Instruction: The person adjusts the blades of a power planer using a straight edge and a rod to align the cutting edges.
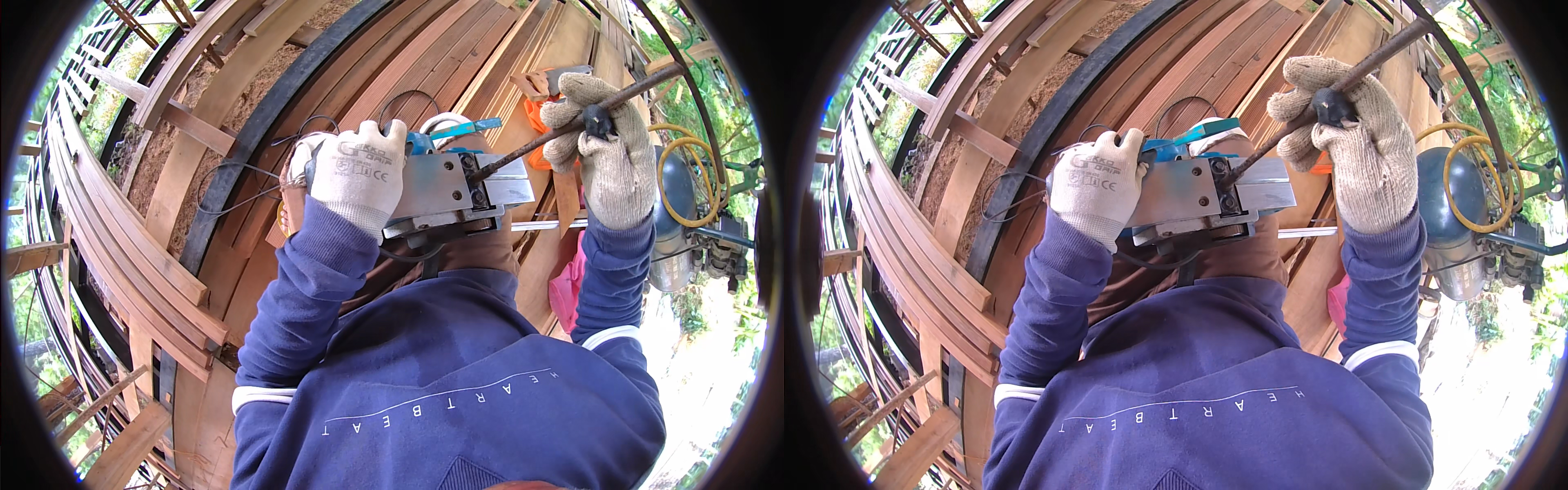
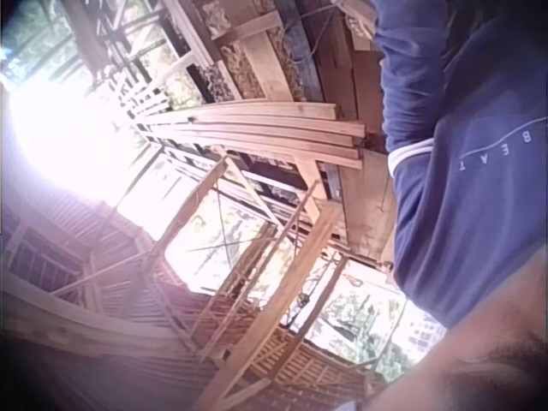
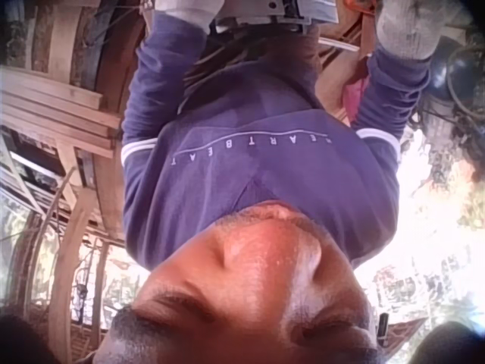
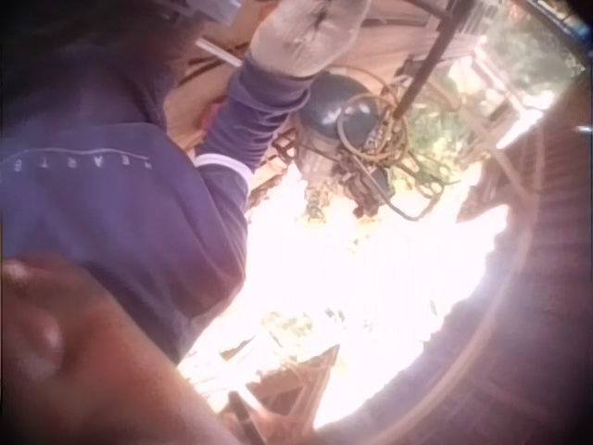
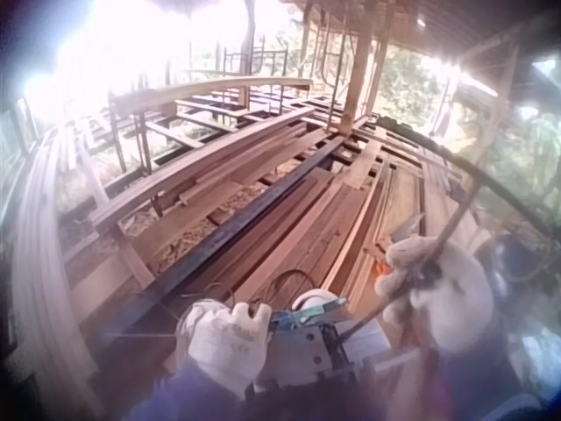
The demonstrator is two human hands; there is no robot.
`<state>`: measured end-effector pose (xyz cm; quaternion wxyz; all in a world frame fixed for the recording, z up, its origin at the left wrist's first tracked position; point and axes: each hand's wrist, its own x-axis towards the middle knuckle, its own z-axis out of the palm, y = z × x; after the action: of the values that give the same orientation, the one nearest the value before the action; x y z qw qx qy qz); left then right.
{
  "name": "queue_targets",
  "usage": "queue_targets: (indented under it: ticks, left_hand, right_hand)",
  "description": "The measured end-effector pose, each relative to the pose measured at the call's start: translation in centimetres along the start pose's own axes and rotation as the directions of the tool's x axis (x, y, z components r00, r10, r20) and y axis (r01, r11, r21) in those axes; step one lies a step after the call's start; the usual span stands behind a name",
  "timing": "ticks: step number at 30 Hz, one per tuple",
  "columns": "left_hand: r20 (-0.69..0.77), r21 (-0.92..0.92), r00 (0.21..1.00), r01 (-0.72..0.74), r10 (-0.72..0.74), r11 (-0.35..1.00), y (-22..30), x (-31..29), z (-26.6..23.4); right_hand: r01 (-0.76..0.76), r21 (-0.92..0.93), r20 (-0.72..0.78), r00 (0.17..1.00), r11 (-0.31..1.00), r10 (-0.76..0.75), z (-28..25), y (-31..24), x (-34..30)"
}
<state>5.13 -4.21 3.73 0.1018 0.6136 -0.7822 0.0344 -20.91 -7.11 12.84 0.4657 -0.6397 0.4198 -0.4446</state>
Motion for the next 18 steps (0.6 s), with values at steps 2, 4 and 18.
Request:
queue_targets:
  ticks: [2,4,18]
  left_hand:
    - [-0.001,0.000,1.000,-0.001,0.001,1.000,0.00,0.03,0.03]
    - [-0.001,0.001,1.000,-0.003,0.003,1.000,-0.02,0.03,0.05]
    - [0.061,-0.012,0.997,0.048,-0.047,0.999,0.11,0.21,-0.06]
  right_hand:
    - [0.005,-0.002,-0.002,1.000,1.000,-0.005,0.13,-0.10,-0.04]
    - [0.006,0.002,0.003,1.000,1.000,-0.006,0.12,-0.08,-0.03]
    - [-0.053,0.010,-0.029,0.998,0.999,0.053,0.47,-0.11,0.02]
